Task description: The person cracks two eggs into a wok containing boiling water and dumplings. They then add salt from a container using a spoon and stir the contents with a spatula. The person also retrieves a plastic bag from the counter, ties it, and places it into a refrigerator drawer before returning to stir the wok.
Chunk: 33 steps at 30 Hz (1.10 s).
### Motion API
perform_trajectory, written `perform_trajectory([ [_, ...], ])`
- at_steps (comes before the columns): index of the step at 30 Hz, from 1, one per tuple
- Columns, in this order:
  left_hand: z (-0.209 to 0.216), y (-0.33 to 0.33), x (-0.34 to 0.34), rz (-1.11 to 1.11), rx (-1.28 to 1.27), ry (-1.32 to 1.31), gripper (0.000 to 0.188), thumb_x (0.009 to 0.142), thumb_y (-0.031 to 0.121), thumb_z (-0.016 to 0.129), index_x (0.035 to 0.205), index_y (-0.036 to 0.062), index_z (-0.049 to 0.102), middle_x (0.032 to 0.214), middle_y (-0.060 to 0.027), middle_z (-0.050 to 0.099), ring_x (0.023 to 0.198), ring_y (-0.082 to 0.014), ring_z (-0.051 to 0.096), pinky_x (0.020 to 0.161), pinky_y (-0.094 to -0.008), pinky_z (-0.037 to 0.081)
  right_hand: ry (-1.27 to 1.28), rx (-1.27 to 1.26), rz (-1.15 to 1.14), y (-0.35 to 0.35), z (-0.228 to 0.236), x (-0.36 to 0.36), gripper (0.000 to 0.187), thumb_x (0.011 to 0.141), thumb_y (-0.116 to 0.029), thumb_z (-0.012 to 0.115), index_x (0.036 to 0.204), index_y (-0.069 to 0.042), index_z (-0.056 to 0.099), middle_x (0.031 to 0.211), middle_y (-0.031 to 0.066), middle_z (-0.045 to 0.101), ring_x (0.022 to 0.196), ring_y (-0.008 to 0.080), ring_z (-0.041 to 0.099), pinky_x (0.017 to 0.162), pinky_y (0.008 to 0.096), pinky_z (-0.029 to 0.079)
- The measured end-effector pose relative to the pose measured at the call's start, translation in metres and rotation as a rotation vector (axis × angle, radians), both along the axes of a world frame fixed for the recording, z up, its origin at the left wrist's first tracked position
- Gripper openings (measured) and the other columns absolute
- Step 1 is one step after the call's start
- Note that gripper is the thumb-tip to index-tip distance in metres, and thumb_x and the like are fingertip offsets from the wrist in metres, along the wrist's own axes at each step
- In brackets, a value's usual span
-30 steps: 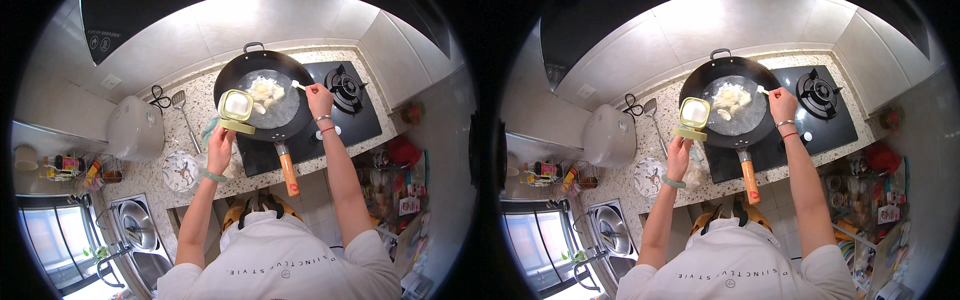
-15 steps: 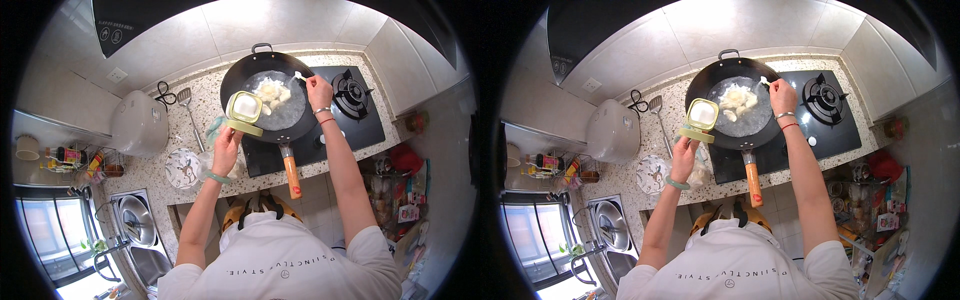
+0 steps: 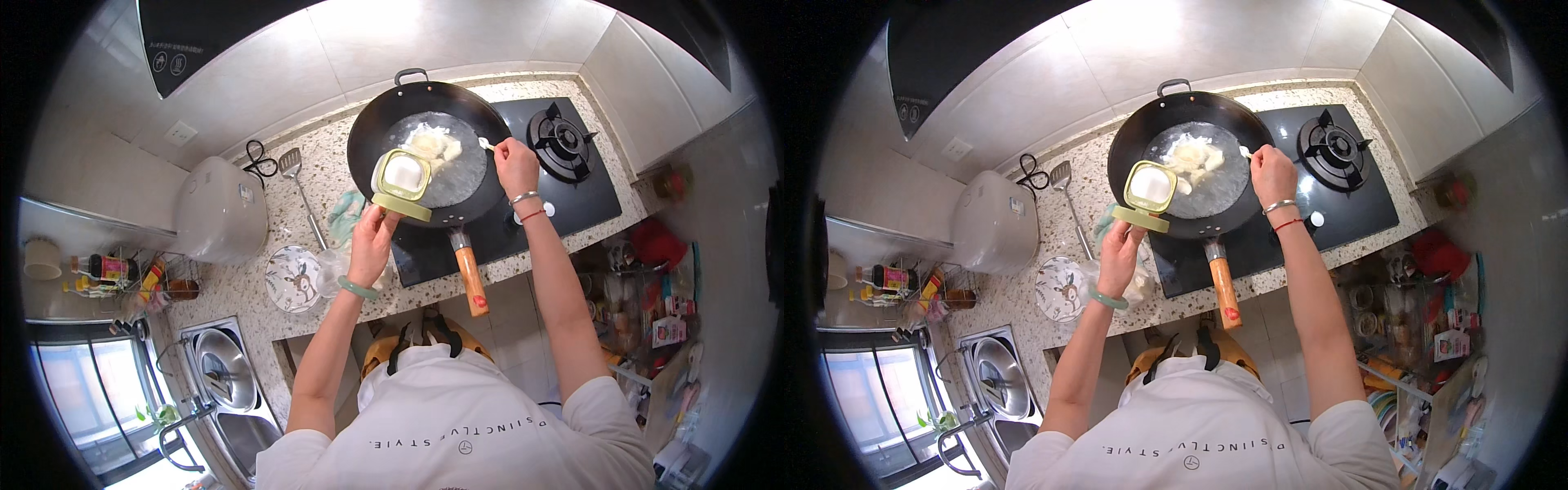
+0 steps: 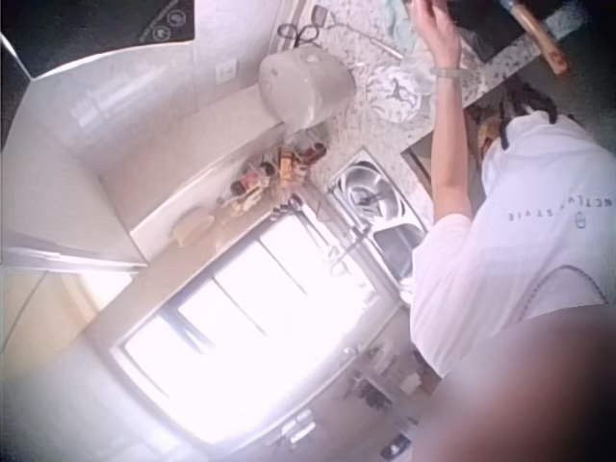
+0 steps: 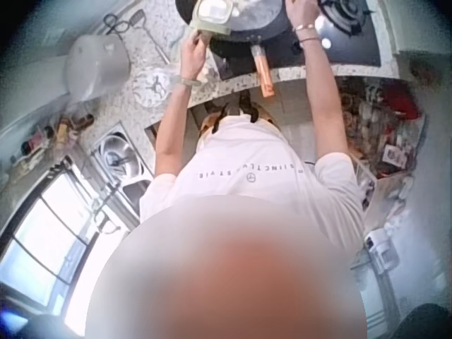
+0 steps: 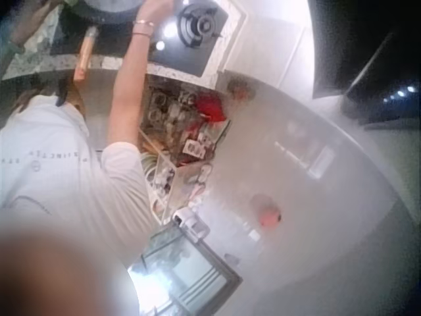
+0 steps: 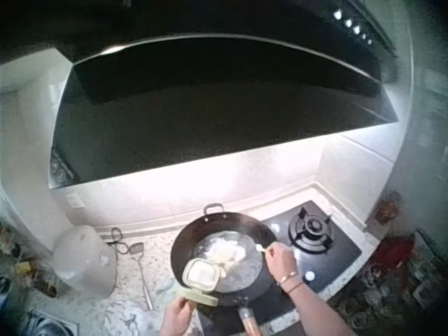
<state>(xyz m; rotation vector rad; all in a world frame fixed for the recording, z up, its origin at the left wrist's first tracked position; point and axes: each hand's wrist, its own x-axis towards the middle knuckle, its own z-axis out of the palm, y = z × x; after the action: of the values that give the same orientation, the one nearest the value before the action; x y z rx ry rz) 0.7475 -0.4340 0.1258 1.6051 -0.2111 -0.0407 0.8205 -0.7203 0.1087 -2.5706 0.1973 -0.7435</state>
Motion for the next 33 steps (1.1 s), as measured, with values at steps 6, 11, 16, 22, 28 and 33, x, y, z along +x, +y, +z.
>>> perform_trajectory([
  [6, -0.005, -0.003, -0.005, -0.033, -0.019, -0.029, 0.022, 0.093, 0.02, 0.053, 0.092, -0.0009, 0.059, 0.081, -0.0045, 0.056, 0.077, -0.0108, 0.048, 0.07, -0.0239, 0.039, 0.045, 0.173, -0.059, 0.001, -0.009, -0.019, 0.009, 0.078, -0.012, 0.062, 0.075, -0.004, 0.06, 0.071, 0.0108, 0.062, 0.055, 0.0267, 0.059, 0.054, 0.0356, 0.048],
  [11, -0.004, -0.005, -0.007, -0.053, -0.028, 0.016, 0.022, 0.093, 0.022, 0.053, 0.093, 0.0008, 0.06, 0.081, -0.004, 0.057, 0.079, -0.0126, 0.049, 0.072, -0.0257, 0.04, 0.193, 1.278, -0.091, -0.007, 0.002, -0.032, 0.012, 0.08, -0.014, 0.065, 0.078, -0.004, 0.061, 0.069, 0.0023, 0.061, 0.052, 0.0077, 0.055, 0.053, 0.0232, 0.05],
  [16, -0.006, -0.012, -0.001, -0.073, 0.015, -0.011, 0.023, 0.092, 0.023, 0.053, 0.094, 0.0019, 0.06, 0.083, -0.0048, 0.058, 0.082, -0.0148, 0.052, 0.075, -0.0273, 0.041, 0.134, 1.578, 0.132, 0.006, 0.041, -0.056, 0.01, 0.082, -0.012, 0.065, 0.085, -0.004, 0.061, 0.069, 0.0002, 0.059, 0.055, 0.0052, 0.055, 0.055, 0.0211, 0.051],
  [22, 0.011, -0.015, -0.007, -0.085, 0.171, -0.077, 0.021, 0.092, 0.021, 0.053, 0.093, 0.0009, 0.06, 0.089, -0.0081, 0.059, 0.089, -0.021, 0.052, 0.08, -0.03, 0.041, 0.137, 1.006, 0.344, 0.046, 0.101, -0.089, 0.009, 0.081, -0.01, 0.065, 0.081, -0.002, 0.064, 0.067, 0.0013, 0.06, 0.057, 0.0051, 0.055, 0.054, 0.0191, 0.046],
  [28, 0.015, -0.01, -0.02, -0.079, 0.196, -0.204, 0.016, 0.09, 0.014, 0.054, 0.096, 0.0002, 0.057, 0.095, -0.0109, 0.058, 0.095, -0.0265, 0.05, 0.085, -0.0326, 0.04, -0.024, 0.361, 0.399, 0.088, 0.101, -0.099, 0.008, 0.076, -0.007, 0.066, 0.075, -0.002, 0.06, 0.069, 0.01, 0.062, 0.058, 0.0202, 0.061, 0.053, 0.0283, 0.046],
  [33, 0.007, 0.003, -0.027, -0.035, 0.282, -0.348, 0.017, 0.089, 0.007, 0.053, 0.104, -0.001, 0.055, 0.1, -0.0087, 0.056, 0.096, -0.022, 0.053, 0.085, -0.029, 0.041, 0.034, 0.406, 0.395, 0.106, 0.094, -0.095, 0.01, 0.075, -0.008, 0.066, 0.072, -0.001, 0.059, 0.068, 0.0111, 0.062, 0.058, 0.0242, 0.061, 0.054, 0.0308, 0.047],
])
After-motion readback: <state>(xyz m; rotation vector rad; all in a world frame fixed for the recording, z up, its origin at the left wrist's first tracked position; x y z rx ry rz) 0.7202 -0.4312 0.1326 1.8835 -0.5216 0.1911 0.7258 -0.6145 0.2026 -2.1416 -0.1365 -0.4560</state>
